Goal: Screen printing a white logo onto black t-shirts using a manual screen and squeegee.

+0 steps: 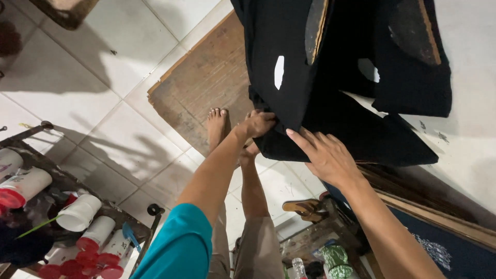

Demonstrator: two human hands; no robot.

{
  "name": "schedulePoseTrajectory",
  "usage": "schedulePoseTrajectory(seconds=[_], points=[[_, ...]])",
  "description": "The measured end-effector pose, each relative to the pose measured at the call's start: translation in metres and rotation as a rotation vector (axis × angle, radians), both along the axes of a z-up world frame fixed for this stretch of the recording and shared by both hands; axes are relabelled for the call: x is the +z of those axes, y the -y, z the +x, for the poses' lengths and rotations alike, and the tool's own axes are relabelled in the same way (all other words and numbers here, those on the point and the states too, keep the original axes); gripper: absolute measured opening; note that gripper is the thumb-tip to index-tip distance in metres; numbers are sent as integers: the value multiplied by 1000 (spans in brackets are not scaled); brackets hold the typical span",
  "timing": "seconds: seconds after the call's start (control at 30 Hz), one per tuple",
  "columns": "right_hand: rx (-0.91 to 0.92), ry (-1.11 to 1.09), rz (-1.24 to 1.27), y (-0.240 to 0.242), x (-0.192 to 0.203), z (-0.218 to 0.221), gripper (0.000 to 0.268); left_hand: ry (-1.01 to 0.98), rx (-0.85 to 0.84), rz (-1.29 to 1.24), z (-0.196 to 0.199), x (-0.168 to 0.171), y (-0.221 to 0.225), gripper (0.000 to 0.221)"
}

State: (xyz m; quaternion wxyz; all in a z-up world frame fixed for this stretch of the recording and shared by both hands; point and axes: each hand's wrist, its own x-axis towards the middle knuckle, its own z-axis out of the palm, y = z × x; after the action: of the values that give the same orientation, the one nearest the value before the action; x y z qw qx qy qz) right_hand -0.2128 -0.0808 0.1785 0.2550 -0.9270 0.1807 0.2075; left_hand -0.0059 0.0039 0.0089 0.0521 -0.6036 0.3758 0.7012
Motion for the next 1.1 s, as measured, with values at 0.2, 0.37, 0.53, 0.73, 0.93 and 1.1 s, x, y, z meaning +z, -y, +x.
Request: schedulePoseTrajectory(seconds=[0.2,0.37,0.53,0.73,0.93,1.1], points=[[-3,64,-5,2,4,4,89,139,-7,40,-8,-11,-4,53],[-26,-1,22,8,8,5,83,135,467,8,5,-42,-6,46],[-30,45,-8,13,13,11,79,33,550,50,-9,-73,-12,53],[-29,57,-34,12,13,12,77,-27,596,61,-9,-49,2,79],[-48,95,-70,10,9,9,68,425,551,-122,32,26,29,48],[9,127,-158,10,12,11,81,370,734,-718,31,155,90,54]])
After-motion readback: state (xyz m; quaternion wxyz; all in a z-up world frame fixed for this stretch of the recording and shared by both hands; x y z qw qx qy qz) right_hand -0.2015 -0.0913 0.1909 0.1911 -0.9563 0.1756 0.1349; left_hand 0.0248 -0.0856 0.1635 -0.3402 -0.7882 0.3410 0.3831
